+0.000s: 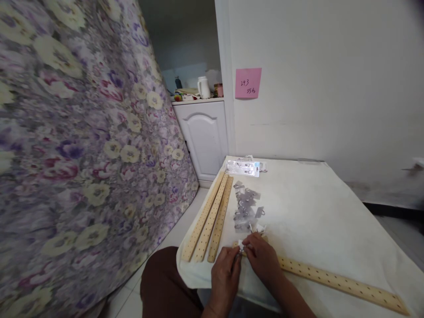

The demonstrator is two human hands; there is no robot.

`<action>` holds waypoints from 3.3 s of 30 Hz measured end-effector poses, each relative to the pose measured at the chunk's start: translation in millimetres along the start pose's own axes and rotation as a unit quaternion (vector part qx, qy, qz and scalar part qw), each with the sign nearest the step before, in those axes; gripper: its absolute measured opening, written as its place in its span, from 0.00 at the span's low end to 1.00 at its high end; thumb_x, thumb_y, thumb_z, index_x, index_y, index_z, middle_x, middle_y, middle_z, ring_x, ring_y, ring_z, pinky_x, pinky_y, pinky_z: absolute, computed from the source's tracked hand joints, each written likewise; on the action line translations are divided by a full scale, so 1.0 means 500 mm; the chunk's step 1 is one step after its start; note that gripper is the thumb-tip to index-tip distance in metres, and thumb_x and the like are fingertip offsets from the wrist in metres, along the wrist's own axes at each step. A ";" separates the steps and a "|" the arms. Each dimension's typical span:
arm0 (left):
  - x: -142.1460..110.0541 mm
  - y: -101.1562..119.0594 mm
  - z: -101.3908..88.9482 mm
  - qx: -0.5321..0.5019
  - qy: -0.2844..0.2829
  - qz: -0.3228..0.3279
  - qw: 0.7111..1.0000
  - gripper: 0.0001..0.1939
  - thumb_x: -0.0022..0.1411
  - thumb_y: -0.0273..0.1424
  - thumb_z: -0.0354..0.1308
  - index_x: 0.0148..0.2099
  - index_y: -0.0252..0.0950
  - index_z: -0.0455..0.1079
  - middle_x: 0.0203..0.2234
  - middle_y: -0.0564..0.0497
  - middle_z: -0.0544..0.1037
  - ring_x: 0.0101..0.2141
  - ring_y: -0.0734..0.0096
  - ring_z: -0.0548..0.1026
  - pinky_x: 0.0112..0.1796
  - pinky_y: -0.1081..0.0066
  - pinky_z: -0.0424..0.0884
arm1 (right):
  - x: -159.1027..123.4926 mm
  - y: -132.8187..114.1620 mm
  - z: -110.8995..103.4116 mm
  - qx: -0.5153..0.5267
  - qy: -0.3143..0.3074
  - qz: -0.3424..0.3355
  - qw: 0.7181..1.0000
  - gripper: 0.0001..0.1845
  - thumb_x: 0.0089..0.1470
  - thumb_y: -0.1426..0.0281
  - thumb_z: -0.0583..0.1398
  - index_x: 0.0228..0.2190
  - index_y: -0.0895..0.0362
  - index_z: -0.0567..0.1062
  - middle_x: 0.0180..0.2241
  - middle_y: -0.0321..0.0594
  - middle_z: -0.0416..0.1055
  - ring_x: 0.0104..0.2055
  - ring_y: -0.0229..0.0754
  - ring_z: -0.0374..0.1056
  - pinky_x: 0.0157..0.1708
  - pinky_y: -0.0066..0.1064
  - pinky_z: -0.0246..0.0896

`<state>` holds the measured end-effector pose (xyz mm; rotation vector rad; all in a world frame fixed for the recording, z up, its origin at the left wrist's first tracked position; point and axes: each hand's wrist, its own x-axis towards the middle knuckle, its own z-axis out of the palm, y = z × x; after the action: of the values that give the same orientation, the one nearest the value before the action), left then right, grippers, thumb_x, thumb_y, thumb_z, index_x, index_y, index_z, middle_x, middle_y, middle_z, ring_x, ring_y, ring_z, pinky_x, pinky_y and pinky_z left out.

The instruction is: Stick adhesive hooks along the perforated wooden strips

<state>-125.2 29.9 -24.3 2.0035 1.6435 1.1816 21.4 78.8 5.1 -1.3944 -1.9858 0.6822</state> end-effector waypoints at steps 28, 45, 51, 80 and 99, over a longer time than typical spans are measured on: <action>-0.006 -0.005 0.011 0.062 0.011 0.030 0.998 0.15 0.65 0.26 0.46 0.51 0.41 0.68 0.34 0.48 0.72 0.35 0.69 0.73 0.36 0.70 0.72 | 0.001 0.001 0.002 -0.031 -0.009 -0.020 0.999 0.07 0.54 0.73 0.53 0.29 0.54 0.71 0.34 0.37 0.70 0.35 0.39 0.68 0.34 0.26 0.57; -0.011 -0.015 0.014 0.040 0.026 0.021 0.999 0.17 0.65 0.25 0.45 0.54 0.39 0.64 0.38 0.47 0.73 0.40 0.67 0.73 0.42 0.67 0.72 | -0.007 0.012 0.001 0.040 0.031 -0.034 0.998 0.09 0.50 0.76 0.54 0.33 0.55 0.71 0.36 0.40 0.70 0.38 0.42 0.68 0.41 0.31 0.62; -0.013 -0.018 0.012 0.026 0.065 0.007 0.998 0.15 0.65 0.27 0.46 0.53 0.37 0.62 0.40 0.46 0.72 0.43 0.66 0.72 0.44 0.65 0.71 | -0.039 0.029 -0.036 0.032 0.056 -0.018 0.998 0.08 0.52 0.73 0.55 0.34 0.54 0.73 0.36 0.40 0.72 0.40 0.44 0.69 0.40 0.33 0.64; -0.008 0.002 -0.012 -0.031 0.116 -0.028 0.992 0.07 0.63 0.28 0.48 0.40 0.37 0.67 0.31 0.50 0.72 0.34 0.69 0.73 0.37 0.71 0.69 | -0.132 0.131 -0.144 -0.074 0.002 0.059 0.995 0.13 0.50 0.66 0.59 0.39 0.51 0.77 0.41 0.41 0.73 0.43 0.47 0.67 0.44 0.35 0.61; -0.007 0.000 -0.018 -0.031 0.062 -0.006 0.998 0.07 0.63 0.27 0.47 0.35 0.39 0.65 0.29 0.52 0.70 0.32 0.69 0.71 0.34 0.72 0.68 | -0.045 0.126 -0.114 0.013 0.069 0.053 0.996 0.12 0.54 0.66 0.53 0.37 0.55 0.74 0.35 0.41 0.72 0.35 0.43 0.69 0.37 0.33 0.64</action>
<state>-131.9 24.2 -20.1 1.9147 1.6521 1.3595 108.7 81.1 -5.1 -1.4988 -1.7998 0.6387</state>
